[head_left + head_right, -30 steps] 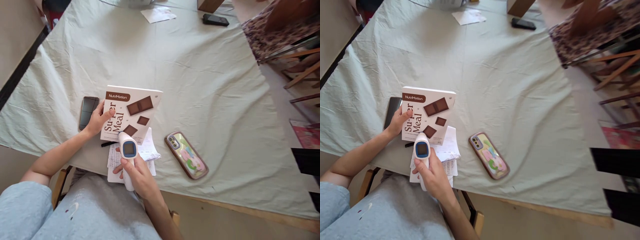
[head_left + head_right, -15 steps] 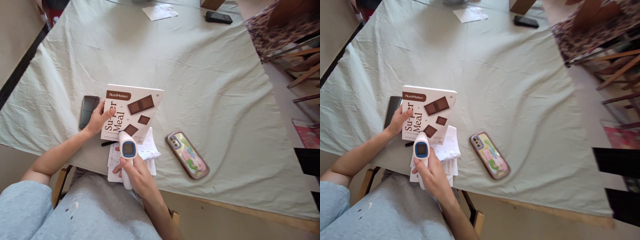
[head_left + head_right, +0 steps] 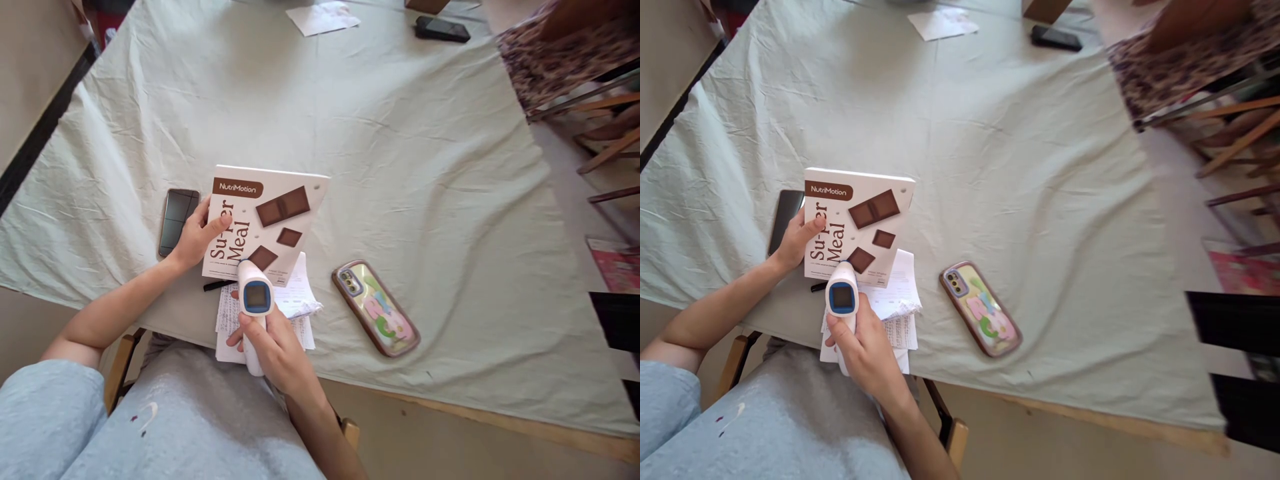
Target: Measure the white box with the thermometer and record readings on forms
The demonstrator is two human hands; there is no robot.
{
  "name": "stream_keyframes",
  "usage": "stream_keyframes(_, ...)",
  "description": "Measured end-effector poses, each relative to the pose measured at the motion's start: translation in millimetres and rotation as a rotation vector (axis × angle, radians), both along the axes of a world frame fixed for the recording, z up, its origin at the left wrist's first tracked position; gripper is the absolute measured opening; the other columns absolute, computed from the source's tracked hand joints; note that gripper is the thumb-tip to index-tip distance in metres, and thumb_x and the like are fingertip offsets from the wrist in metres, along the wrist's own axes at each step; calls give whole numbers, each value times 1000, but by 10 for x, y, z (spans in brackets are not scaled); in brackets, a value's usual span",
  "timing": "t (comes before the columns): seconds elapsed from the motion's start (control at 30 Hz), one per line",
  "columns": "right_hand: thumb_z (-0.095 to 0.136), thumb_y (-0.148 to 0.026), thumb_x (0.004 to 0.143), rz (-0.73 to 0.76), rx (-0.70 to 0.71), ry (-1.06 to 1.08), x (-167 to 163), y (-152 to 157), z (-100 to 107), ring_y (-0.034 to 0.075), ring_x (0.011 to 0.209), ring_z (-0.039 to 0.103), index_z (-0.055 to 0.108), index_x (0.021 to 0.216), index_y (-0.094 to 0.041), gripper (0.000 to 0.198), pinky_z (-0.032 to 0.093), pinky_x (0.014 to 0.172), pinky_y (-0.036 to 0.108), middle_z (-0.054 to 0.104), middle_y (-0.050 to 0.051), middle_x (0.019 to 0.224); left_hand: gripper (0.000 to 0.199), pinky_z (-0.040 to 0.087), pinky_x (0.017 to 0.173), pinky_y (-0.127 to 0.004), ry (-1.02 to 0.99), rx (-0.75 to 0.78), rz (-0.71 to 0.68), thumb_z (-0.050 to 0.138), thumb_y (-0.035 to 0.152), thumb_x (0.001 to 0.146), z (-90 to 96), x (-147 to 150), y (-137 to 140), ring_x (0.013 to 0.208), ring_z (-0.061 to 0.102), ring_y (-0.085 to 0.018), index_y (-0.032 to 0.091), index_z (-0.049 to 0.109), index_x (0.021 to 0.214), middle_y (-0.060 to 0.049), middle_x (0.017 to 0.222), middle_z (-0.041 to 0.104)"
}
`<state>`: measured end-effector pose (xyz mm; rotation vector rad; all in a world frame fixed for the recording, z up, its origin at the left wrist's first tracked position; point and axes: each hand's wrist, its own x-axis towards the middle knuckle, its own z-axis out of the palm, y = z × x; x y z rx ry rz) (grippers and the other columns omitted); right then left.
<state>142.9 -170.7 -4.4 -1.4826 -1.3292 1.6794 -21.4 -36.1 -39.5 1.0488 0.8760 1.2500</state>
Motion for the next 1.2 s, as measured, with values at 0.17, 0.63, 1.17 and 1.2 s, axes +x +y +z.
stream_keyframes(0.17, 49, -51, 89, -11, -9, 7, -9, 2, -14, 16, 59, 62, 49, 93, -21, 30, 50, 62, 33, 64, 0, 68, 56, 55, 74, -26, 9, 9, 4, 79, 56, 68, -10, -6, 3, 89, 67, -18, 20, 59, 105, -2, 97, 69)
stream_keyframes(0.63, 54, -48, 87, -67, 14, 74, -27, -22, -11, 15, 56, 62, 51, 93, -20, 28, 51, 54, 30, 63, 0, 72, 55, 56, 74, -26, 9, 10, 8, 79, 56, 68, -12, -4, 0, 89, 68, -18, 20, 59, 105, -3, 99, 70)
stream_keyframes(1.17, 57, -32, 82, -254, 635, -1011, 901, 499, -323, 31, 97, 59, 60, 113, -15, 36, 47, 84, 43, 66, 16, 101, 54, 56, 78, -30, 158, 114, 37, 74, 57, 73, -40, -92, 1, 93, 67, -20, 20, 60, 110, -6, 102, 69)
stream_keyframes(1.2, 55, -30, 82, -200, 612, -1042, 893, 533, -355, 31, 96, 58, 60, 114, -14, 36, 47, 83, 43, 66, 16, 100, 54, 56, 78, -30, 170, 128, 38, 73, 58, 74, -46, -101, 4, 94, 67, -21, 20, 60, 111, -6, 102, 68)
